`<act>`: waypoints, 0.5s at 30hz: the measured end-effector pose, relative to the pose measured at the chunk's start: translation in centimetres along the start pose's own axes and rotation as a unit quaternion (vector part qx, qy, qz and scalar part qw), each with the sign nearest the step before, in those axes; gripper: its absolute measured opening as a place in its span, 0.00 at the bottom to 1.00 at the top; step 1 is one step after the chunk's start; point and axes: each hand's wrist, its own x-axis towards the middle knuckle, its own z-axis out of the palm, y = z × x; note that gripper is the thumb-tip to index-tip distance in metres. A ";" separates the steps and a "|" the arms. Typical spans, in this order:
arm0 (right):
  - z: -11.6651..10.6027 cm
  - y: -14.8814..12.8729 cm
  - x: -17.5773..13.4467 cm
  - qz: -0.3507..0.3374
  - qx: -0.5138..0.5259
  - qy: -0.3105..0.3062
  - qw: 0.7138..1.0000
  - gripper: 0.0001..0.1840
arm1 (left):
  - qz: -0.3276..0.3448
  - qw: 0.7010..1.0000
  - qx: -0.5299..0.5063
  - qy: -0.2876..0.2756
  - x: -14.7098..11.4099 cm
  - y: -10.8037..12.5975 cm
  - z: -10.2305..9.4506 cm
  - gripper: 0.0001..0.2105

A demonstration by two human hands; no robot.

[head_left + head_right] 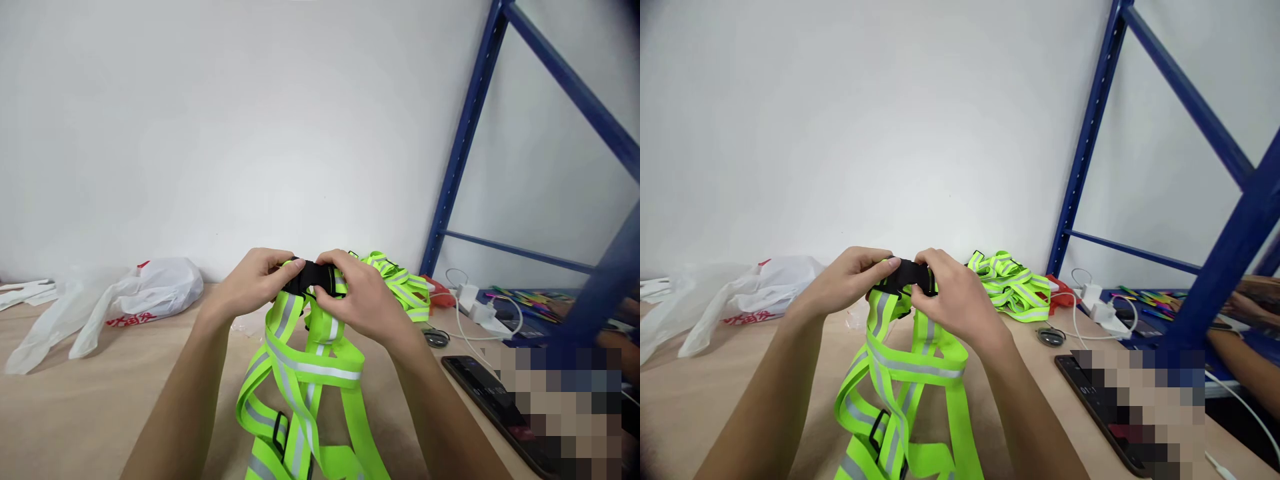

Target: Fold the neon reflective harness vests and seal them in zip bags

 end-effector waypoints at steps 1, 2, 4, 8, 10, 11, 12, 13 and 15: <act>0.0 -0.1 0.0 -0.004 -0.006 0.006 1.000 0.13 | 0.003 1.000 -0.001 0.001 0.0 0.0 0.0 0.20; 0.0 -0.1 -0.1 -0.008 -0.011 0.012 1.000 0.13 | 0.005 1.000 -0.003 0.001 0.0 0.0 0.1 0.20; 0.1 -0.2 -0.1 -0.012 -0.019 0.026 0.999 0.13 | 0.009 1.000 -0.007 0.001 0.0 -0.1 0.0 0.20; 0.3 -0.1 0.0 -0.010 -0.032 0.041 0.999 0.11 | 0.012 1.000 -0.013 0.010 -0.2 -0.1 -0.3 0.21; 0.4 -0.1 0.1 -0.006 -0.037 0.036 0.999 0.11 | 0.009 1.000 -0.013 0.013 -0.2 -0.2 -0.4 0.21; 0.4 -0.1 0.1 -0.003 -0.041 0.033 0.999 0.11 | 0.007 1.000 -0.012 0.015 -0.2 -0.2 -0.4 0.21; 0.4 -0.1 0.1 0.000 -0.044 0.031 0.999 0.11 | 0.004 1.000 -0.011 0.018 -0.2 -0.2 -0.5 0.21; 0.5 -0.1 0.0 0.003 -0.048 0.030 0.998 0.11 | 0.001 1.000 -0.010 0.020 -0.2 -0.2 -0.5 0.21; 0.5 -0.1 0.0 0.007 -0.052 0.029 0.998 0.11 | -0.004 1.000 -0.007 0.022 -0.2 -0.3 -0.6 0.21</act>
